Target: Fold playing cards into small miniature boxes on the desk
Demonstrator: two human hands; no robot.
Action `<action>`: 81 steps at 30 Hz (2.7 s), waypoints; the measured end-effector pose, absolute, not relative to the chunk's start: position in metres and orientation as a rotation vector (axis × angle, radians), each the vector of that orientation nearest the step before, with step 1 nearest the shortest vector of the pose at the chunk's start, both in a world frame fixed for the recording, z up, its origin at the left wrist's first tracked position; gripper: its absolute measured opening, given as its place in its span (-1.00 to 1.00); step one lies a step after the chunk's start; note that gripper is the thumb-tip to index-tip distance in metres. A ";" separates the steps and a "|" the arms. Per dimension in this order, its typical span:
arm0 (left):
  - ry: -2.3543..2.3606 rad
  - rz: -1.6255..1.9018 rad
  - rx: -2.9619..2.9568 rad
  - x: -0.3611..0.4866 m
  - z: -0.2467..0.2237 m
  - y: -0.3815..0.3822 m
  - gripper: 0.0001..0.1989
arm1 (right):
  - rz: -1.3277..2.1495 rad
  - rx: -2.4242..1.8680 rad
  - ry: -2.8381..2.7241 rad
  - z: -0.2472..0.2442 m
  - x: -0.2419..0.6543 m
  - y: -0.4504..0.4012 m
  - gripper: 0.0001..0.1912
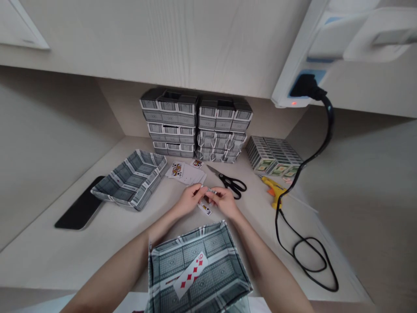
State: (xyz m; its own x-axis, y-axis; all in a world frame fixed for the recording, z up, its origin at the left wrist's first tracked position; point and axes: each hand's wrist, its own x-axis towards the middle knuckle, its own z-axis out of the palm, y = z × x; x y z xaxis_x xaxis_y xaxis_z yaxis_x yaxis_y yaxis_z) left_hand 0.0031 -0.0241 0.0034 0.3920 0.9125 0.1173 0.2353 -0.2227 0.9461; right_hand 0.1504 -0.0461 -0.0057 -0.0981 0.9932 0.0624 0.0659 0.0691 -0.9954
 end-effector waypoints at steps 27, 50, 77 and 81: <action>0.984 0.863 1.576 0.002 0.006 -0.025 -0.60 | 0.653 -1.219 -1.700 -0.002 0.150 -0.055 -0.78; 1.012 0.852 1.450 0.003 0.004 -0.023 -0.61 | 1.119 -1.197 -1.315 -0.005 0.148 -0.049 -0.76; 0.843 0.860 1.680 0.000 0.004 -0.023 -0.59 | 1.281 -1.121 -1.326 -0.005 0.148 -0.047 -0.67; 0.794 0.864 1.653 0.000 0.007 -0.024 -0.58 | 1.309 -1.105 -1.327 0.000 0.147 -0.049 -0.68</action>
